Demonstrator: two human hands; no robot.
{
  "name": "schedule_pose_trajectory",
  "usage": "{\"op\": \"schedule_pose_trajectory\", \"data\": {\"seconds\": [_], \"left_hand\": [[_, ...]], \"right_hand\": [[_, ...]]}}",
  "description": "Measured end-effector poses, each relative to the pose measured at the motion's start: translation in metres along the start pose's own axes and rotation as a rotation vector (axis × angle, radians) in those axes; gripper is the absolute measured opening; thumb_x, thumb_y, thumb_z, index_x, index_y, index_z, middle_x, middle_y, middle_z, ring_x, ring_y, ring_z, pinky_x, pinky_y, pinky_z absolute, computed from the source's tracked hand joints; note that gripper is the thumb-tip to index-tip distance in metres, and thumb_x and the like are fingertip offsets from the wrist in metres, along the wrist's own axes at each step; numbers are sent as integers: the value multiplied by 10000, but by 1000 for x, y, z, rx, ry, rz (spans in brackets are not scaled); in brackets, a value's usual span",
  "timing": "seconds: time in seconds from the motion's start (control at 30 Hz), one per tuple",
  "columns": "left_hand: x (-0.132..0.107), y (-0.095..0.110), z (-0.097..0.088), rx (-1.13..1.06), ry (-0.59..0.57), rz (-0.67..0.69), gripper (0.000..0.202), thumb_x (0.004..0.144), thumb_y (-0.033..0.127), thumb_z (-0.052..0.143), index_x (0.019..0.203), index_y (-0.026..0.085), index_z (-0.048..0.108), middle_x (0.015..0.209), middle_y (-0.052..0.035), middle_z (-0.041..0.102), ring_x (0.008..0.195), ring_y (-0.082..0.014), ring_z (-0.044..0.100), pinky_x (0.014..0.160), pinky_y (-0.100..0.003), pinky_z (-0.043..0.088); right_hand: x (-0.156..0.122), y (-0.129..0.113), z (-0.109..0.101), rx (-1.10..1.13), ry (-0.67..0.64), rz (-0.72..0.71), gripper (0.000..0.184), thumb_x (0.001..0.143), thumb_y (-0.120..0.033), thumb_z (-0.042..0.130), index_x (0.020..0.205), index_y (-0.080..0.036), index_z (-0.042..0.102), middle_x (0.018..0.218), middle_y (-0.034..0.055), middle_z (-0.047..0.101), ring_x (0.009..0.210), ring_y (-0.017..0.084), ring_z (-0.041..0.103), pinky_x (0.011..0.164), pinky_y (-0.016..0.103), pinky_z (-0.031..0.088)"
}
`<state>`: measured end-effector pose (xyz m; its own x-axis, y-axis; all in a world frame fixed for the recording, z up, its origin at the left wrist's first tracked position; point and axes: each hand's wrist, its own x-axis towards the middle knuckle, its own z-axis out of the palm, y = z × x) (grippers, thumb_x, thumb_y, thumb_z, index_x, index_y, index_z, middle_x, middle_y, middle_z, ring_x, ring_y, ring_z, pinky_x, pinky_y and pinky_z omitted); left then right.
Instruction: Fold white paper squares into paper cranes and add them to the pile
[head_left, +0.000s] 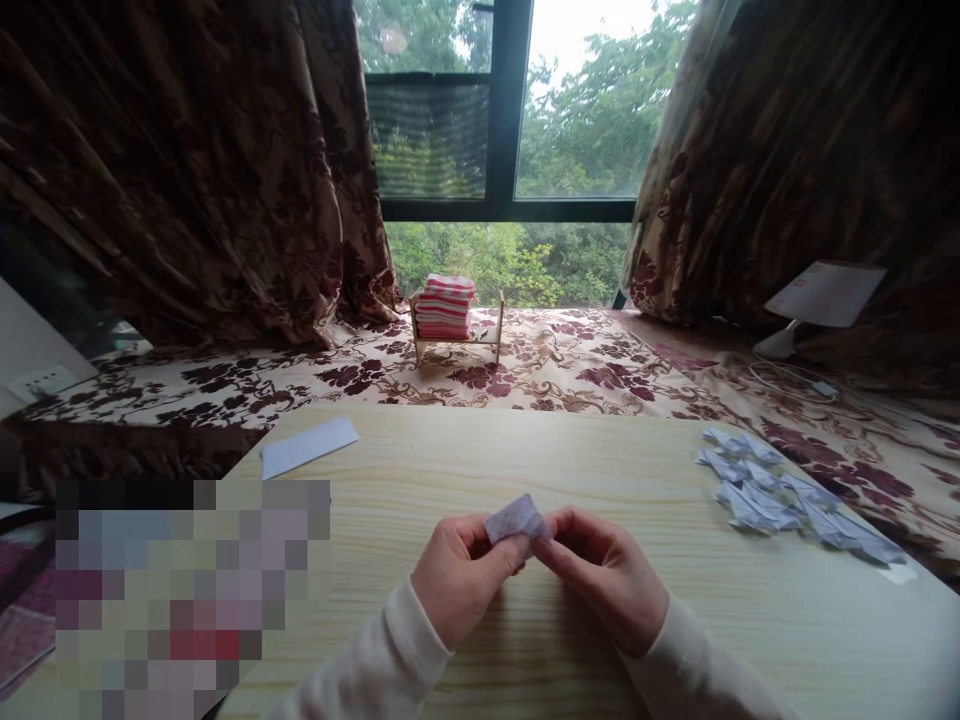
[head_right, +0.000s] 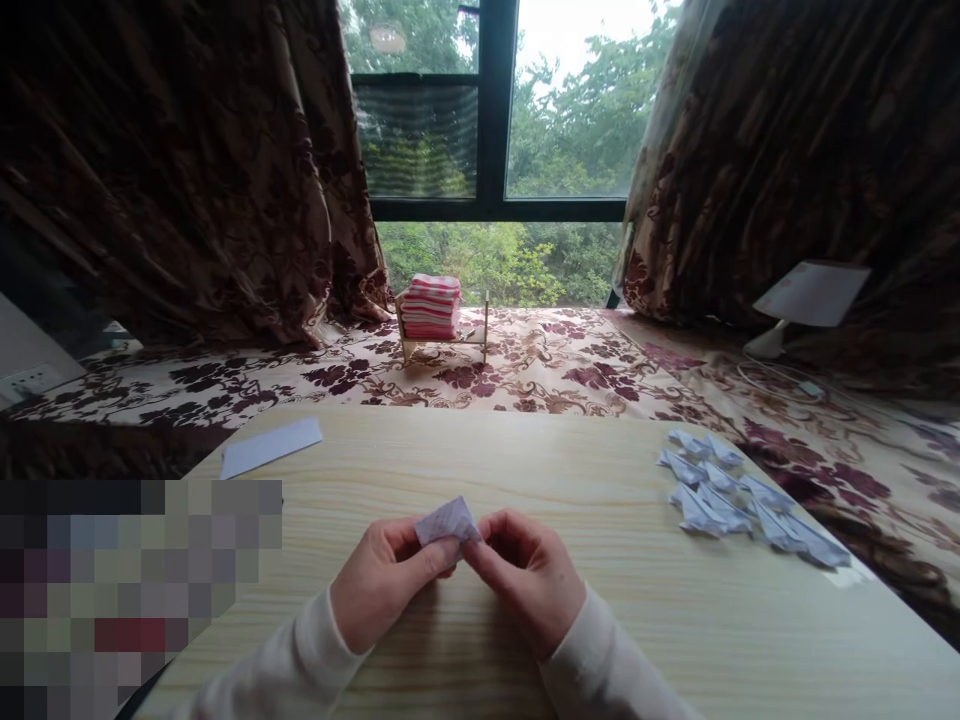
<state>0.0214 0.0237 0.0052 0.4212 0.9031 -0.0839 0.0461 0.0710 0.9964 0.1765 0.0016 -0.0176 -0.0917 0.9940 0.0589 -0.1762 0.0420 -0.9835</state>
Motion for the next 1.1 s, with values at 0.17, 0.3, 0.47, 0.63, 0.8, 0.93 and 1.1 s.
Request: {"op": "schedule_pose_trajectory", "data": {"seconds": [0.17, 0.3, 0.47, 0.63, 0.8, 0.93, 1.1], "left_hand": [[0, 0, 0, 27, 26, -44, 283, 700, 362, 598, 641, 88, 636, 551, -11, 513, 567, -114, 448, 558, -242, 347], [-1, 4, 0, 68, 14, -41, 280, 690, 373, 598, 576, 117, 596, 471, 21, 462, 472, -86, 389, 478, -228, 299], [-1, 2, -2, 60, -31, -59, 284, 705, 397, 587, 608, 130, 583, 381, 70, 357, 369, -50, 277, 395, -217, 203], [0, -1, -4, 35, -81, -76, 334, 704, 456, 594, 729, 124, 613, 369, 79, 368, 337, -52, 308, 357, -198, 207], [-1, -1, -4, -13, -120, -157, 380, 690, 511, 592, 744, 134, 595, 373, 73, 410, 310, -57, 340, 326, -186, 251], [0, 1, -5, -43, -141, -151, 386, 668, 521, 601, 654, 136, 576, 412, 49, 455, 318, -61, 380, 335, -195, 287], [-1, 2, -5, 5, -119, -112, 362, 676, 498, 612, 642, 140, 567, 383, 69, 404, 323, -53, 347, 359, -201, 256]], "right_hand": [[-4, -1, -4, -182, 231, -162, 202, 737, -373, 663, 801, -187, 613, 742, 22, 594, 674, 134, 545, 597, 243, 453], [-5, -2, -8, -296, 128, -223, 168, 793, -355, 596, 769, -189, 608, 741, 37, 571, 686, 153, 532, 596, 263, 455], [-4, -1, -9, -318, 90, -229, 125, 806, -315, 581, 793, -195, 615, 753, 35, 577, 692, 153, 538, 610, 267, 452], [-4, -6, -6, -339, 79, -283, 109, 798, -281, 582, 759, -185, 616, 764, 40, 545, 679, 146, 531, 566, 252, 446], [-4, -7, -4, -365, 86, -298, 107, 805, -272, 565, 753, -187, 603, 783, 42, 557, 697, 144, 534, 563, 237, 447], [-4, -8, -4, -411, 59, -302, 129, 815, -280, 547, 742, -185, 596, 741, 40, 570, 685, 146, 540, 549, 229, 446], [-5, -10, -2, -456, 44, -347, 116, 811, -255, 545, 737, -183, 598, 726, 38, 567, 649, 135, 537, 513, 217, 435]]}}
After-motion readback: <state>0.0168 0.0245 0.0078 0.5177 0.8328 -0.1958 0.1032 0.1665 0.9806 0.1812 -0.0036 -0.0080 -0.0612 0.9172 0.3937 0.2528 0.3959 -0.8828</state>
